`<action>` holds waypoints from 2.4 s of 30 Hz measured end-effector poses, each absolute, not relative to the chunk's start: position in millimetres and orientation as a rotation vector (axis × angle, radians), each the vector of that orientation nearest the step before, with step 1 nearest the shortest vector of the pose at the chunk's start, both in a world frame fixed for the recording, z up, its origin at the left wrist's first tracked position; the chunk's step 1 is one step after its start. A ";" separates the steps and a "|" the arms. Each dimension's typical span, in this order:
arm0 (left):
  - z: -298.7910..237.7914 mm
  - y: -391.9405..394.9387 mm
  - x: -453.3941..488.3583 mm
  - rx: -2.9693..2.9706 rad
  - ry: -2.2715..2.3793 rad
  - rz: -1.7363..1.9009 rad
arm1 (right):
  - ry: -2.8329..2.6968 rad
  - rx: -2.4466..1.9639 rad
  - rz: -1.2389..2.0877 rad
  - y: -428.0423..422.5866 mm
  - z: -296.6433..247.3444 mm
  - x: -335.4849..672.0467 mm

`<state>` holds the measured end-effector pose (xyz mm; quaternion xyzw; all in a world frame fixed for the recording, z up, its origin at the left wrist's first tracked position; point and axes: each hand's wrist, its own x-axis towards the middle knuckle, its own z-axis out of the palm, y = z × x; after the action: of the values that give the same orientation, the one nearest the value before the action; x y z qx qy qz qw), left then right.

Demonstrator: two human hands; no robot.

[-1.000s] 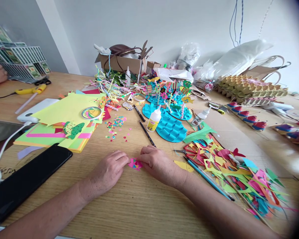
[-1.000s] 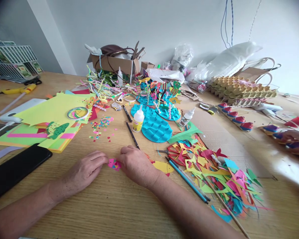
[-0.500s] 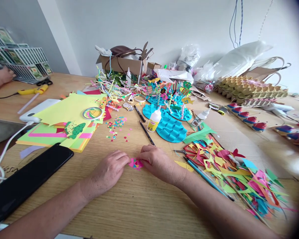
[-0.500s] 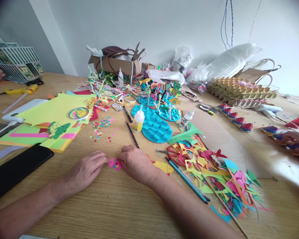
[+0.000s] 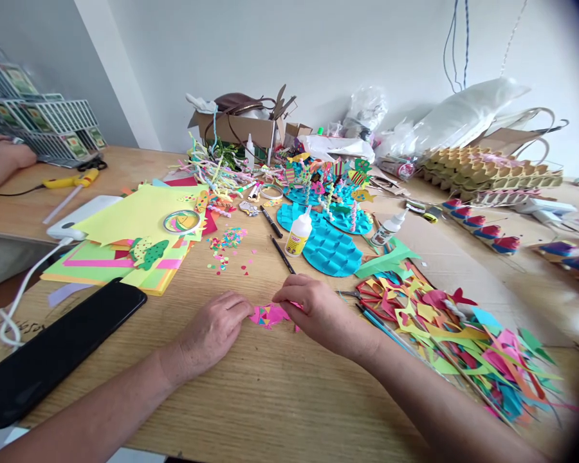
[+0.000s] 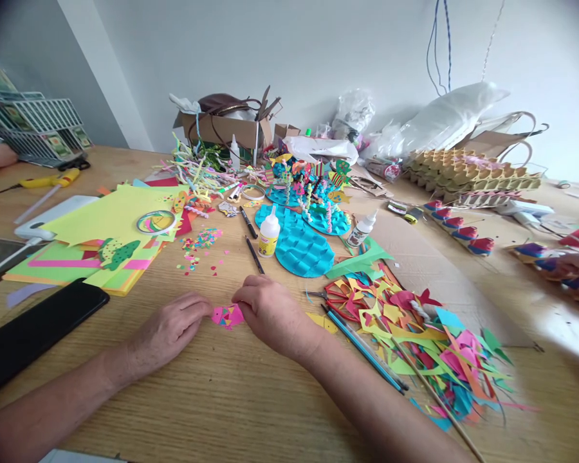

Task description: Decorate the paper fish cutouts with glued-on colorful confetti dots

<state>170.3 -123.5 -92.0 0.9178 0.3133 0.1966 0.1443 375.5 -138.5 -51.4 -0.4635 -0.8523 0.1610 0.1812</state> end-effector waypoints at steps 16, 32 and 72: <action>-60.4 -104.8 164.6 2.516 1.043 0.429 | -2.243 -1.267 0.432 -185.9 -67.2 394.0; -63.9 11.8 163.3 2.892 1.371 0.004 | -2.231 -1.172 0.398 -190.9 -80.9 398.6; -38.5 -16.5 165.7 1.961 1.332 0.440 | -2.122 -1.259 0.544 -184.7 -82.6 397.8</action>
<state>165.7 -16.5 -38.5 0.7597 0.5160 0.1703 0.3570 397.8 -184.7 -82.6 -0.4748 -0.8005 0.2054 0.3026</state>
